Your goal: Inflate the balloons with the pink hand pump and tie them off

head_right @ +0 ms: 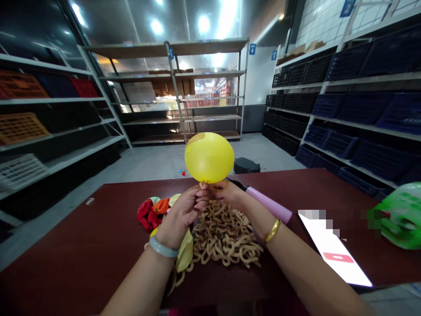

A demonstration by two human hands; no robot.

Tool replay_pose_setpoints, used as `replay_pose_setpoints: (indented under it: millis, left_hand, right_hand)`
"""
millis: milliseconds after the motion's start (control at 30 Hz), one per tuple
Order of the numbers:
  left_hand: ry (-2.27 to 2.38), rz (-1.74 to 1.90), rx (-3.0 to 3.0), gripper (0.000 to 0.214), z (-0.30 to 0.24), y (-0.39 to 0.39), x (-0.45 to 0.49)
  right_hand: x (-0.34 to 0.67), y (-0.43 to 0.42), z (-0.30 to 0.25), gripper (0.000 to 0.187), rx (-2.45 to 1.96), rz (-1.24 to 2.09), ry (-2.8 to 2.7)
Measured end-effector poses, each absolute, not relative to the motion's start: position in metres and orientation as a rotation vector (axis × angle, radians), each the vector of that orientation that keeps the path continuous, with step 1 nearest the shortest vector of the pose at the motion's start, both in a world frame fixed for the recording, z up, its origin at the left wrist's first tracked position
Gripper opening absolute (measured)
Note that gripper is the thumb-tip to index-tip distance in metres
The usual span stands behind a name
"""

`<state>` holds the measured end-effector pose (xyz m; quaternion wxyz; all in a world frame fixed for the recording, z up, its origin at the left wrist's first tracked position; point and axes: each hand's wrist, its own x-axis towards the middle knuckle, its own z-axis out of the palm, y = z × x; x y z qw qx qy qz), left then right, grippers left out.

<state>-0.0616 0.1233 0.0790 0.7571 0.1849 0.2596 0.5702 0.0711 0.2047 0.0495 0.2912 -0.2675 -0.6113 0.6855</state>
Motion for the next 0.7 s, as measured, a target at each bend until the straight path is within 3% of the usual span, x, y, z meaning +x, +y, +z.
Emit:
replay_pose_setpoints:
  millis: [167,367,700]
  left_hand:
    - [0.964,1.45,0.711,0.014,0.059,0.138,-0.065]
    - [1.671,1.609,1.267,0.03,0.038,0.148,-0.063]
    - [1.78,1.564,1.515,0.025,0.042,0.136,-0.048]
  right_hand:
    - [0.077,0.203,0.05,0.037,-0.816,1.553,-1.652]
    - [0.072,0.178,0.05,0.014,-0.698,0.551,-1.999]
    - [0.086,0.176,0.058,0.017,-0.42,0.568,-1.999]
